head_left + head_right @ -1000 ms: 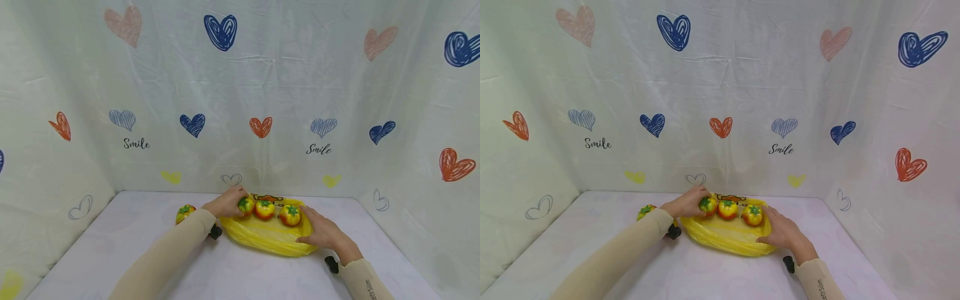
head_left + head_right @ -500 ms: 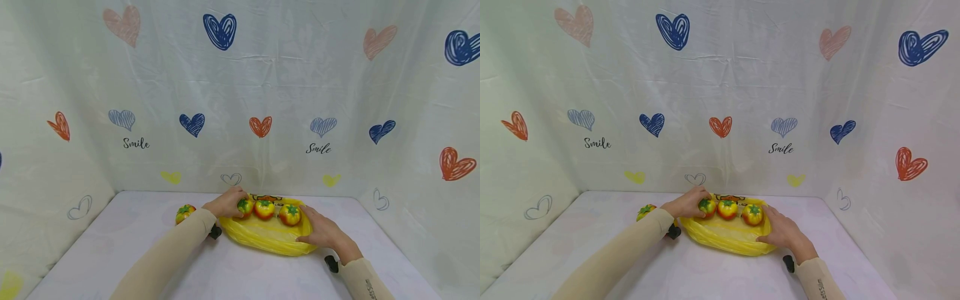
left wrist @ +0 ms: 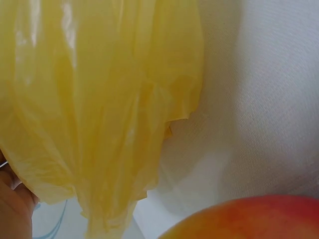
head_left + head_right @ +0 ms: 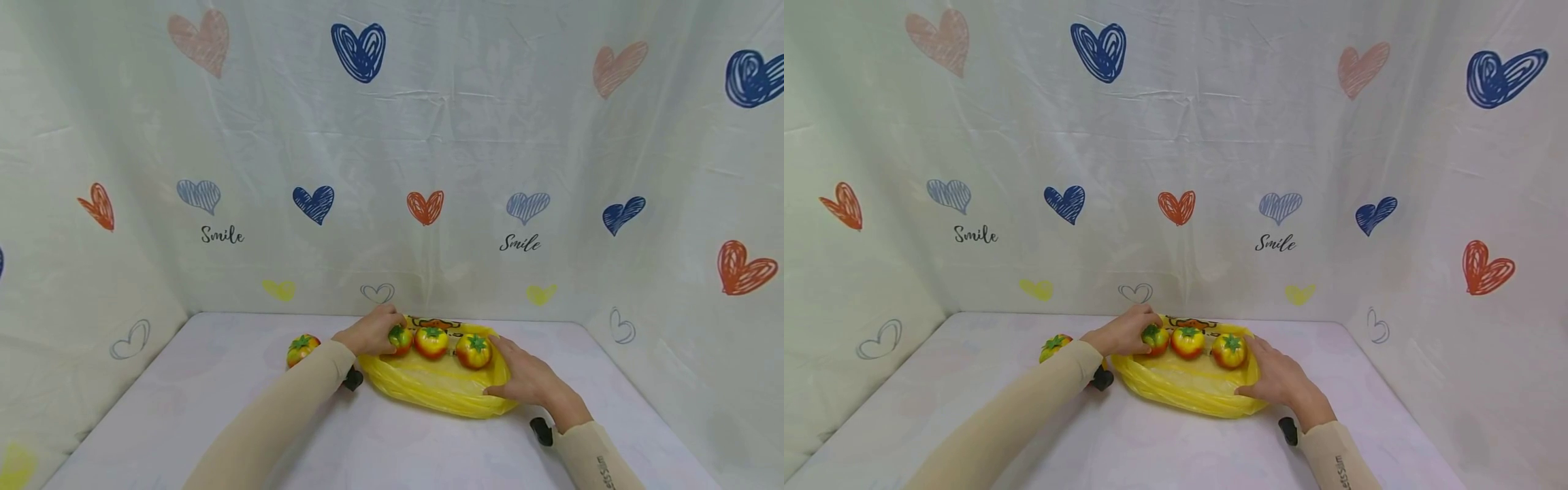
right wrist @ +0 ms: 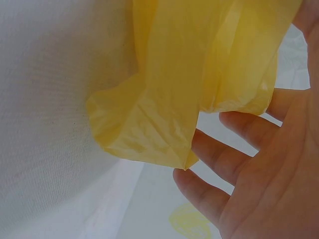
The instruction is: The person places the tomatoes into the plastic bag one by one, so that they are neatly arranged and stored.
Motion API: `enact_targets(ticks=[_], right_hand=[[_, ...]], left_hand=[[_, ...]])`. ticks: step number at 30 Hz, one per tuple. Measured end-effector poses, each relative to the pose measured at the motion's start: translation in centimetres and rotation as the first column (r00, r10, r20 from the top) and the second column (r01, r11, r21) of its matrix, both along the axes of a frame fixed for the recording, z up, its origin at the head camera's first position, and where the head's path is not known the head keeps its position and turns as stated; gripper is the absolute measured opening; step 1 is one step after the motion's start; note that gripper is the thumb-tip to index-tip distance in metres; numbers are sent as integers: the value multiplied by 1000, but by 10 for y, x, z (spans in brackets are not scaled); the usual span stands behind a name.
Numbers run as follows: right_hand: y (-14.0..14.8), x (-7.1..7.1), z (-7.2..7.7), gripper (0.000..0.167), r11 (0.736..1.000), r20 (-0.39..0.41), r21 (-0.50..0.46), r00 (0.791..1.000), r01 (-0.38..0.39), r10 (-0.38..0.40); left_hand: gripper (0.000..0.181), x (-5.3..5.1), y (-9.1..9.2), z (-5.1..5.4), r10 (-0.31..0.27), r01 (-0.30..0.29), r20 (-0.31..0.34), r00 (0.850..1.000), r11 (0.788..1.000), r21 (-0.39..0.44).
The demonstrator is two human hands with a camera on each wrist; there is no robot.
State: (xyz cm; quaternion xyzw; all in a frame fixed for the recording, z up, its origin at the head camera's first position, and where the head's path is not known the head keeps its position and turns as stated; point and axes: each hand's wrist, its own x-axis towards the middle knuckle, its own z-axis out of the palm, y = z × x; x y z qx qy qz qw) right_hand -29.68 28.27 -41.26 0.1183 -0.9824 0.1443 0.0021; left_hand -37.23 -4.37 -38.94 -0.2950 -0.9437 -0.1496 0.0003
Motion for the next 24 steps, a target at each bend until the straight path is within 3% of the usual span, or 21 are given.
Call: enact_targets(ticks=[11,24], right_hand=[[-1,0,1,106,1000,2,-2,1000,-1,1],[0,2,2,106,1000,-8,4,1000,-13,13]], left_hand=[[47,-2,0,0,7,-7,3,1000,1000,-6],[50,-2,2,1,-4,1,-50,999,998,-63]])
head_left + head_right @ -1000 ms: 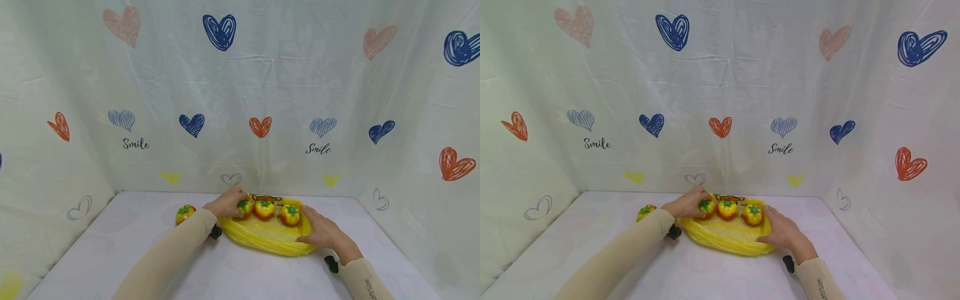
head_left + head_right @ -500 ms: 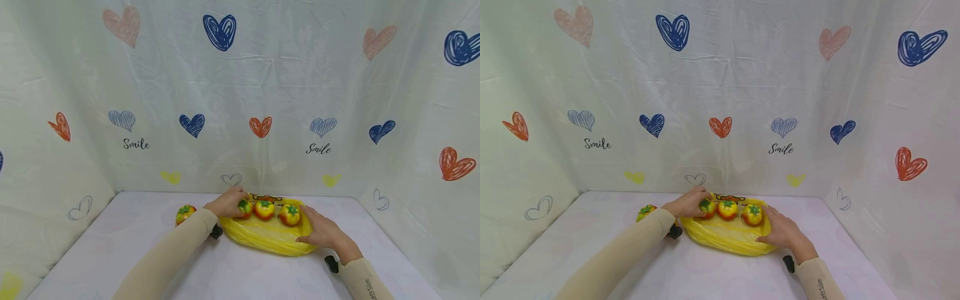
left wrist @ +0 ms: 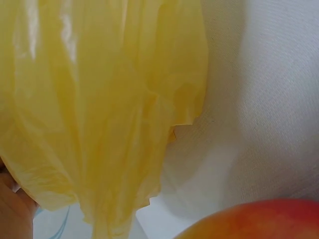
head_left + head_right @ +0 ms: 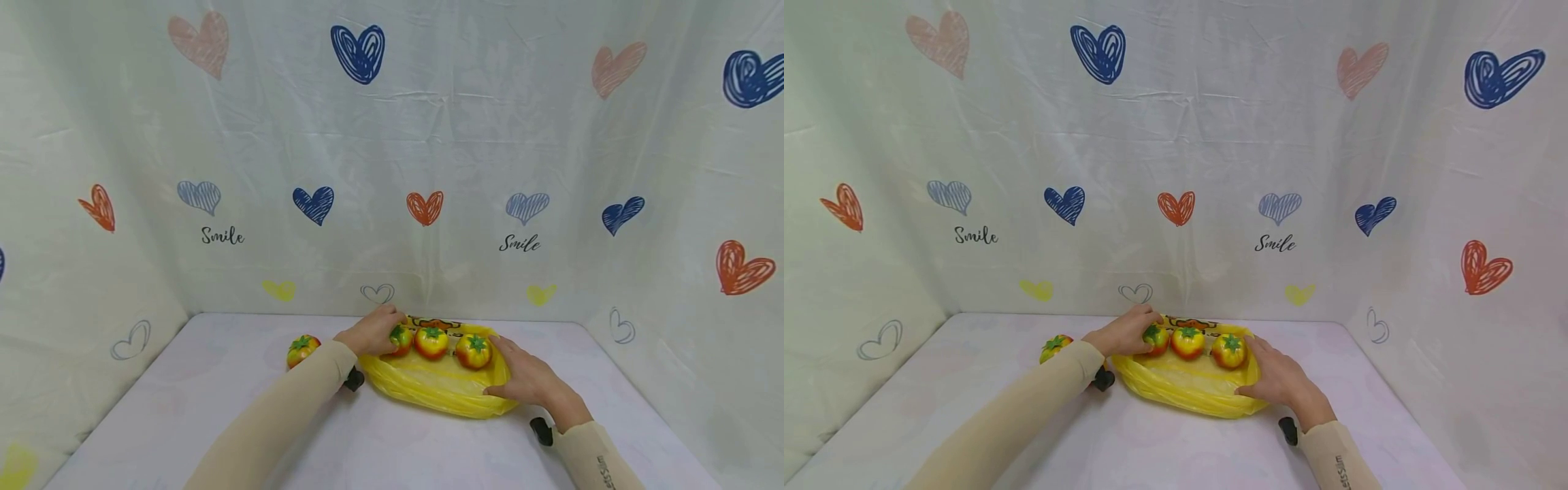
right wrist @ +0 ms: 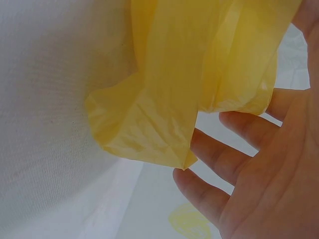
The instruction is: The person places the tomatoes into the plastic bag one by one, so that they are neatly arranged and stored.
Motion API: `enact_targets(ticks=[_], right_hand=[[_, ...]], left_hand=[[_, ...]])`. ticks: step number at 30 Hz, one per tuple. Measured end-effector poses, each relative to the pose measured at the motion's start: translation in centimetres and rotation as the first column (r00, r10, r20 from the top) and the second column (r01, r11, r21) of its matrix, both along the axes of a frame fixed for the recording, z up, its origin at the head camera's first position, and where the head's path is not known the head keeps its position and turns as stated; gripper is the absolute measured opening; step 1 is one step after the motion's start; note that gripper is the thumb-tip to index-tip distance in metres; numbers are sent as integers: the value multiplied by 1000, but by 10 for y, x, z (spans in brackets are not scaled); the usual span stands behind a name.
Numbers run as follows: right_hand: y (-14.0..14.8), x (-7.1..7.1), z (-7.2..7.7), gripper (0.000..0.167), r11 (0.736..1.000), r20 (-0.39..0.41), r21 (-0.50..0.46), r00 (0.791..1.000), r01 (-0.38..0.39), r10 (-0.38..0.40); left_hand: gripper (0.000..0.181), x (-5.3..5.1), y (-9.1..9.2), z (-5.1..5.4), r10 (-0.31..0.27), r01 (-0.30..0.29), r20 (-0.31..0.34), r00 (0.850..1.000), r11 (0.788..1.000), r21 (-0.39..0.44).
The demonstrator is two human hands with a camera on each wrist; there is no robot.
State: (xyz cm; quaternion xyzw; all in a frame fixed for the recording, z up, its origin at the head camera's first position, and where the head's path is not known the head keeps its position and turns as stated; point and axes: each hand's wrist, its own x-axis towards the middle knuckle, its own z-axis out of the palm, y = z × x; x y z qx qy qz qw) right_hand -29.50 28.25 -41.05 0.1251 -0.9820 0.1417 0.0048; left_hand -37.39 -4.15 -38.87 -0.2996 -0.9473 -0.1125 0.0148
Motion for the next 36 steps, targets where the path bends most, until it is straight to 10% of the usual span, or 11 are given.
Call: enact_targets(ticks=[20,36], right_hand=[[0,0,1,107,1000,18,-17,1000,10,-10],[0,0,0,106,1000,20,-16,1000,11,-10]], left_hand=[[49,7,-2,7,2,-6,63,998,997,71],[43,31,-19,20,-85,89,-31,996,982,167]])
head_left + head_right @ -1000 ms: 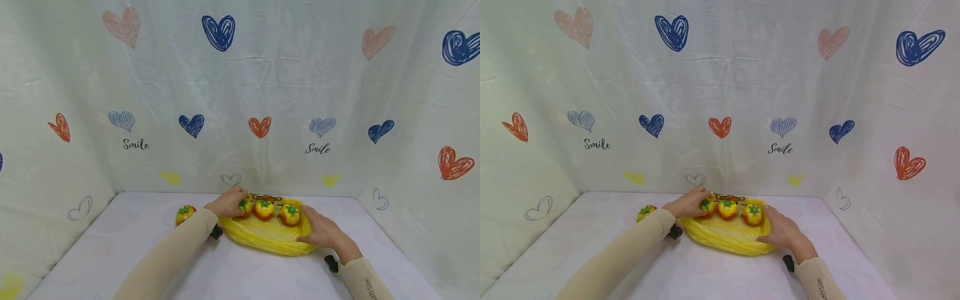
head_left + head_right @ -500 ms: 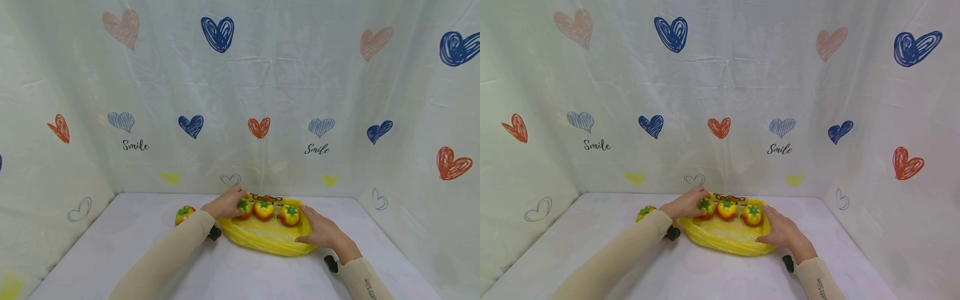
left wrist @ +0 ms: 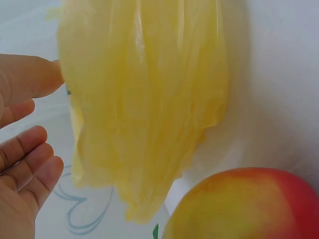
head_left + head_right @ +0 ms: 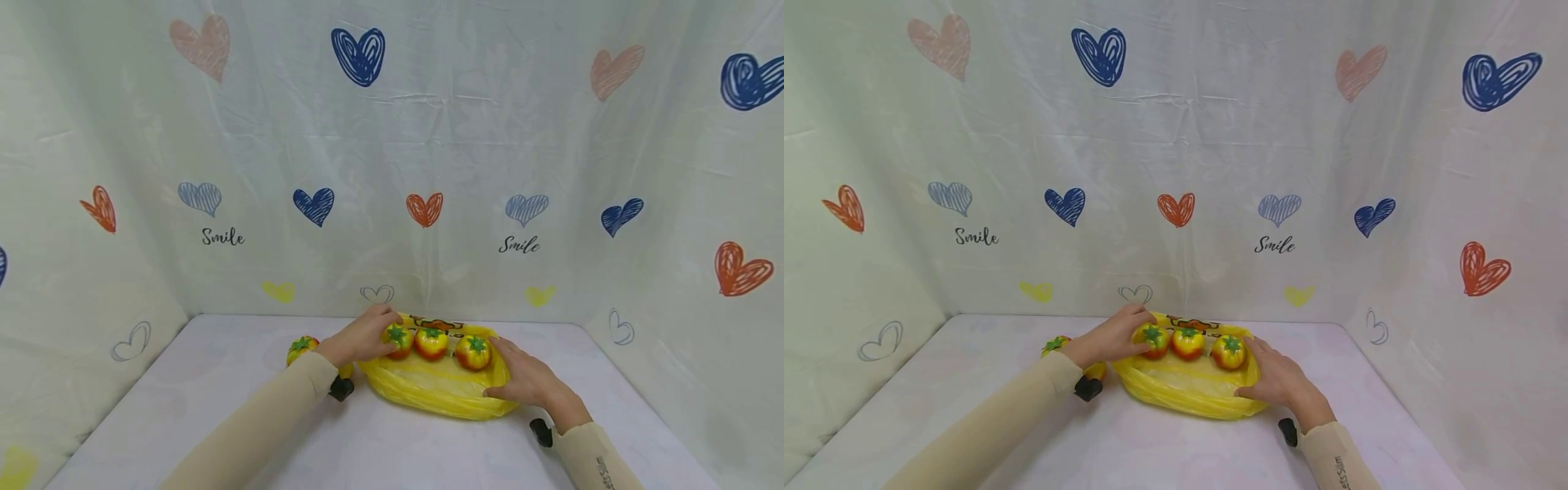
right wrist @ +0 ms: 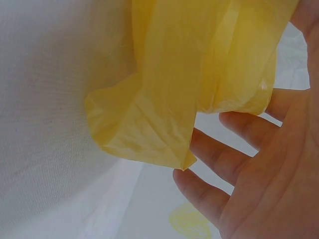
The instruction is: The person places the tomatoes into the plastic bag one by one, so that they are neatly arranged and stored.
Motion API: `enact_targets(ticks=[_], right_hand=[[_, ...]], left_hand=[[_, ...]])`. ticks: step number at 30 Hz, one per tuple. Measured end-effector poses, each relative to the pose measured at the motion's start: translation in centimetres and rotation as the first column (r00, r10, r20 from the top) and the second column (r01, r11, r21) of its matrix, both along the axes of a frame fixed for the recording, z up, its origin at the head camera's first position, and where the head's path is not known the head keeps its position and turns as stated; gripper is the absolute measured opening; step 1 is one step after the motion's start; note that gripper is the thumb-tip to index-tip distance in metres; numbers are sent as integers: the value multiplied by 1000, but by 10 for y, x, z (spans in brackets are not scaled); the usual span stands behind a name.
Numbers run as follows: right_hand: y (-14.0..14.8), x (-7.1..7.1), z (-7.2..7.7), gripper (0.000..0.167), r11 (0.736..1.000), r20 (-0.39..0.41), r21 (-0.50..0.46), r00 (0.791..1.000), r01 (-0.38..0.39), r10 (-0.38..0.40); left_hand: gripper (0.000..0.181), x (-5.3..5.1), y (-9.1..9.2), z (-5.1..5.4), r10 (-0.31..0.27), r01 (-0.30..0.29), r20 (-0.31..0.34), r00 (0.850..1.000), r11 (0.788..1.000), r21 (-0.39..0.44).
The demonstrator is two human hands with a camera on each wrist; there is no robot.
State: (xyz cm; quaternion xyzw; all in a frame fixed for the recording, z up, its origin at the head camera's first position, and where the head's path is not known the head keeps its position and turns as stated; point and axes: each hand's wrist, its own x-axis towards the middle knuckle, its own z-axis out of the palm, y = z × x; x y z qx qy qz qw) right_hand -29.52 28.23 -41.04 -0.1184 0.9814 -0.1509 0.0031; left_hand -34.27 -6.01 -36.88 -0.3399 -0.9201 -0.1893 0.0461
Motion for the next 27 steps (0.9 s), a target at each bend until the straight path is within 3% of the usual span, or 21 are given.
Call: enact_targets(ticks=[8,16,27], right_hand=[[0,-1,-1,108,1000,14,1,1000,7,-7],[0,-1,0,108,1000,6,5,1000,-4,4],[0,-1,0,108,1000,14,4,1000,15,-15]], left_hand=[[42,15,-15,1,8,-6,-20,1000,996,87],[44,27,-29,-2,37,-30,-70,997,995,99],[44,46,-44,-11,83,-74,-70,994,990,122]])
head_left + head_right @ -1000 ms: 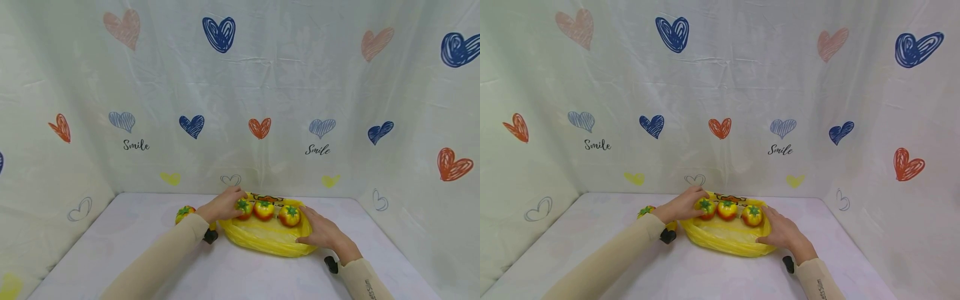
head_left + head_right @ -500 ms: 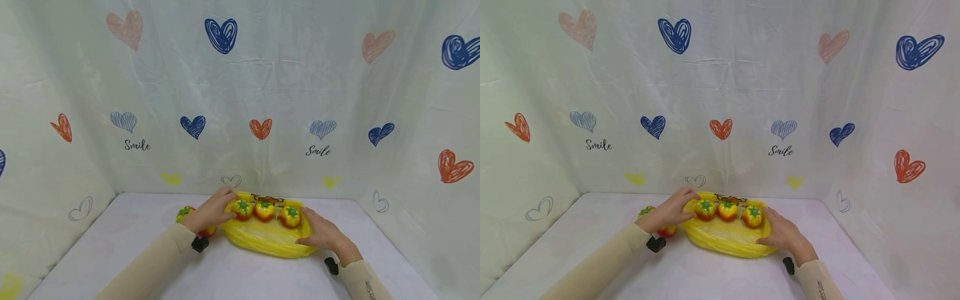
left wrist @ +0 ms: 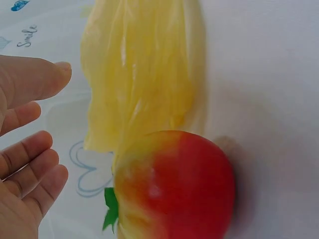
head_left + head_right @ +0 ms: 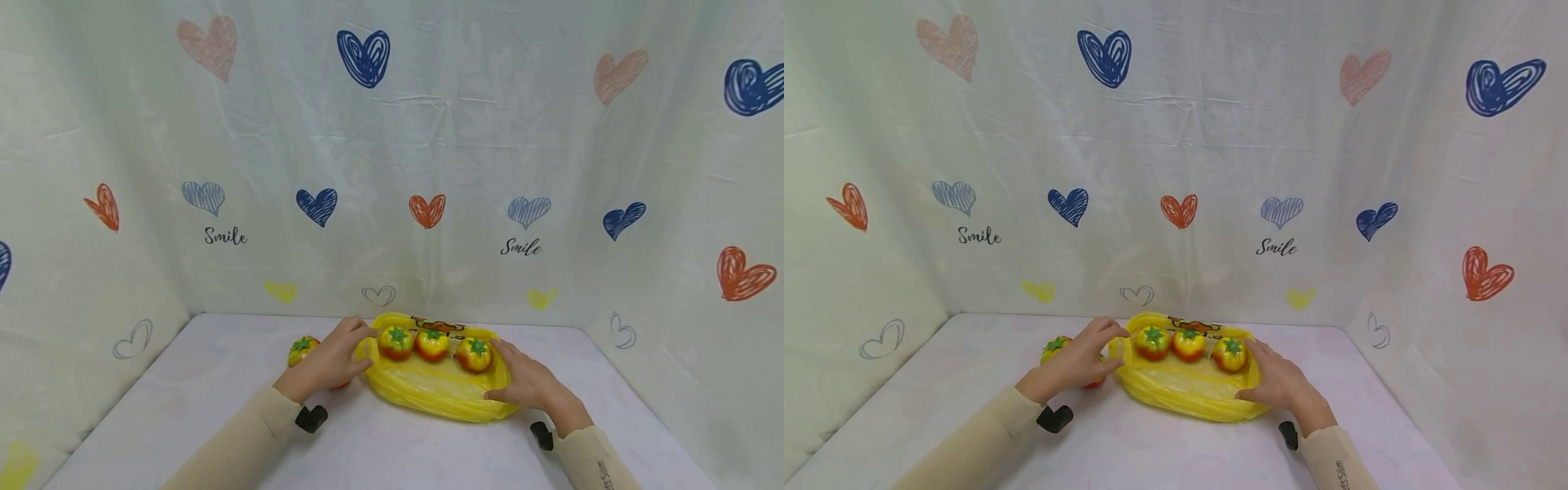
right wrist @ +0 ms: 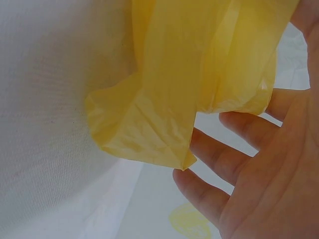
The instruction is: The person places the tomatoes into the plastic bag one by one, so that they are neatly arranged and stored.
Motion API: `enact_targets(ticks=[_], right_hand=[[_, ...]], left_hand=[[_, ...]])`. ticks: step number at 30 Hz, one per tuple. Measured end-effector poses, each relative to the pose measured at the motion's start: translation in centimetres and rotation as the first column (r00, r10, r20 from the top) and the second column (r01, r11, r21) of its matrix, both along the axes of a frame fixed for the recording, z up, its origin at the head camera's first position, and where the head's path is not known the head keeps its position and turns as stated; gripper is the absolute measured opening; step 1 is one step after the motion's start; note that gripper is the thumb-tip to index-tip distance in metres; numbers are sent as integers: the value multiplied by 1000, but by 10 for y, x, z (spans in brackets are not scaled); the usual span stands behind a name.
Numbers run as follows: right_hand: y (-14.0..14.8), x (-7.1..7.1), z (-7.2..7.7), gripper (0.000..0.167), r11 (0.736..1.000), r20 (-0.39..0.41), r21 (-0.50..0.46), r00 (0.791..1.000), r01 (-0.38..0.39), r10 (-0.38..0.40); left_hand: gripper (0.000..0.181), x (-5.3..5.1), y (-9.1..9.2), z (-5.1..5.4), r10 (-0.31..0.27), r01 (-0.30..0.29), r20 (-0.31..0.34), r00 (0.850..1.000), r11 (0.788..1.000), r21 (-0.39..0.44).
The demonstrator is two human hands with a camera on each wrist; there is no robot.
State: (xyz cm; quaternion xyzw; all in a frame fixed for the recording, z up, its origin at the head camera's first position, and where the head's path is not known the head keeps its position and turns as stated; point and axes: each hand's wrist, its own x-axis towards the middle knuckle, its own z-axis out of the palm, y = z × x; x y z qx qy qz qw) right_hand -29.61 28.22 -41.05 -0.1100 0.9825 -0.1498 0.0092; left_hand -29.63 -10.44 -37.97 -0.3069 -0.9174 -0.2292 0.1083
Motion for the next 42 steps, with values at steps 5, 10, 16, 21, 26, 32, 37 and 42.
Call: enact_targets(ticks=[5,10,16,21,26,32,37,42], right_hand=[[0,1,0,107,1000,-12,-2,1000,-8,8],[1,1,-1,107,1000,-18,5,1000,-15,15],[1,1,-1,107,1000,-14,9,1000,-16,16],[1,0,-1,108,1000,-8,6,1000,-11,11],[1,0,-1,107,1000,-7,0,1000,-11,11],[0,1,-1,107,1000,-17,-8,1000,-15,15],[0,1,-1,106,1000,-22,-6,1000,-17,17],[0,1,-1,106,1000,-15,-10,1000,-13,13]], left_hand=[[45,7,-6,-4,15,-15,-3,1000,999,31],[45,11,-11,-8,56,-57,20,998,997,50],[44,15,-19,-13,81,-81,-2,997,994,73],[45,16,-26,-17,110,-109,-7,994,990,88],[45,17,-35,-21,134,-131,-28,991,986,103],[43,15,-48,-24,138,-126,-77,987,982,142],[42,14,-58,-27,160,-146,-98,982,980,139],[42,11,-67,-30,176,-160,-113,978,977,138]])
